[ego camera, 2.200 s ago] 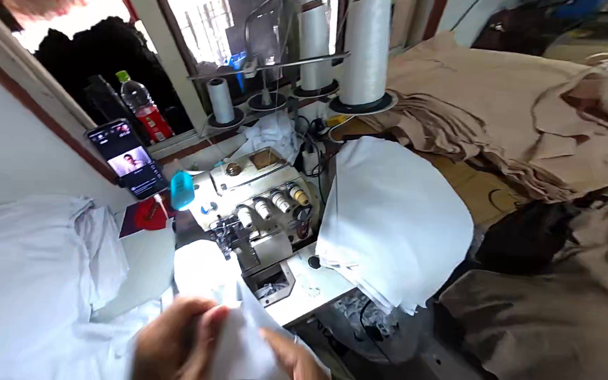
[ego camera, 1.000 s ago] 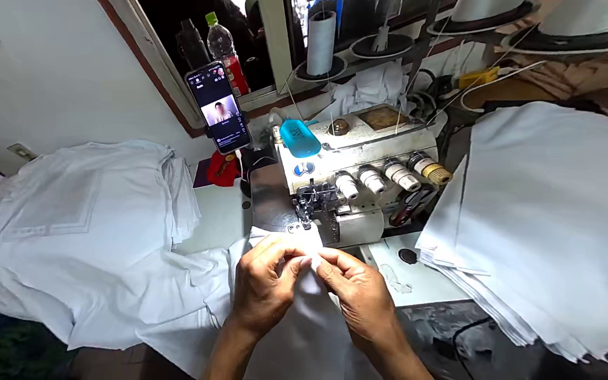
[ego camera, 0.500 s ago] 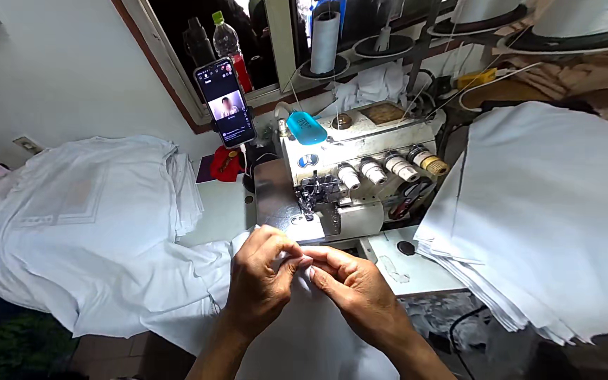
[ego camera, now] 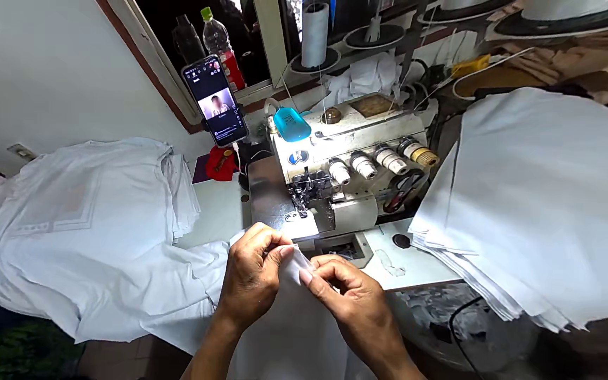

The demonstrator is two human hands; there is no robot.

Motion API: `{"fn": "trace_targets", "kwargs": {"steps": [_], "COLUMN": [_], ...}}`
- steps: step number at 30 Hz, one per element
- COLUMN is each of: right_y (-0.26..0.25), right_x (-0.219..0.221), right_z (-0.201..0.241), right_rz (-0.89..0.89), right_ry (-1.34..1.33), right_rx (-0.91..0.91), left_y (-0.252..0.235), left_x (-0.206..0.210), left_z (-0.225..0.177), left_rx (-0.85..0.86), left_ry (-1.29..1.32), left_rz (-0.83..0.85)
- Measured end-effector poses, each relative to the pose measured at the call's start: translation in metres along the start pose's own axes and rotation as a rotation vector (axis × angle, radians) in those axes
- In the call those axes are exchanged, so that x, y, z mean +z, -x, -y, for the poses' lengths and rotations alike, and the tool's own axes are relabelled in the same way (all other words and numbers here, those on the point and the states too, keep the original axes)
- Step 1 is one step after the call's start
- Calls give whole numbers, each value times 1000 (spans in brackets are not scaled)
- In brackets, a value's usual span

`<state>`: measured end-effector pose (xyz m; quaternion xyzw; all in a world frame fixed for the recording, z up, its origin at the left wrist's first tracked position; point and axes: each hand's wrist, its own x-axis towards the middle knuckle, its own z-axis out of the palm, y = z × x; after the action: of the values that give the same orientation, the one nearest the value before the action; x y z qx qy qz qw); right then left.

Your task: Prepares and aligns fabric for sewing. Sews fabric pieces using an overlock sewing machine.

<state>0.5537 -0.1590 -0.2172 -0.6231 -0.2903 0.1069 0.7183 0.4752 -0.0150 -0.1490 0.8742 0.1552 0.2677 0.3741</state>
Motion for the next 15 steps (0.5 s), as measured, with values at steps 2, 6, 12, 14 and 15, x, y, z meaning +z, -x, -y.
{"fn": "trace_targets", "kwargs": {"steps": [2, 6, 12, 14, 15], "right_y": [-16, -43, -32, -36, -40], "right_x": [0, 2, -6, -10, -11], "right_z": [8, 5, -23, -18, -16], "right_rz": [-50, -156, -78, 11, 11], "right_ry": [41, 206, 309, 370, 386], "right_rx": [58, 235, -4, -9, 14], "left_y": [-17, -50, -41, -42, -45], "left_x": [-1, 19, 54, 59, 59], "left_z": [-6, 11, 39, 38, 36], "left_rx": [27, 84, 32, 42, 30], "left_ry": [-44, -227, -494, -582, -594], "left_rz": [-11, -60, -5, 2, 24]}}
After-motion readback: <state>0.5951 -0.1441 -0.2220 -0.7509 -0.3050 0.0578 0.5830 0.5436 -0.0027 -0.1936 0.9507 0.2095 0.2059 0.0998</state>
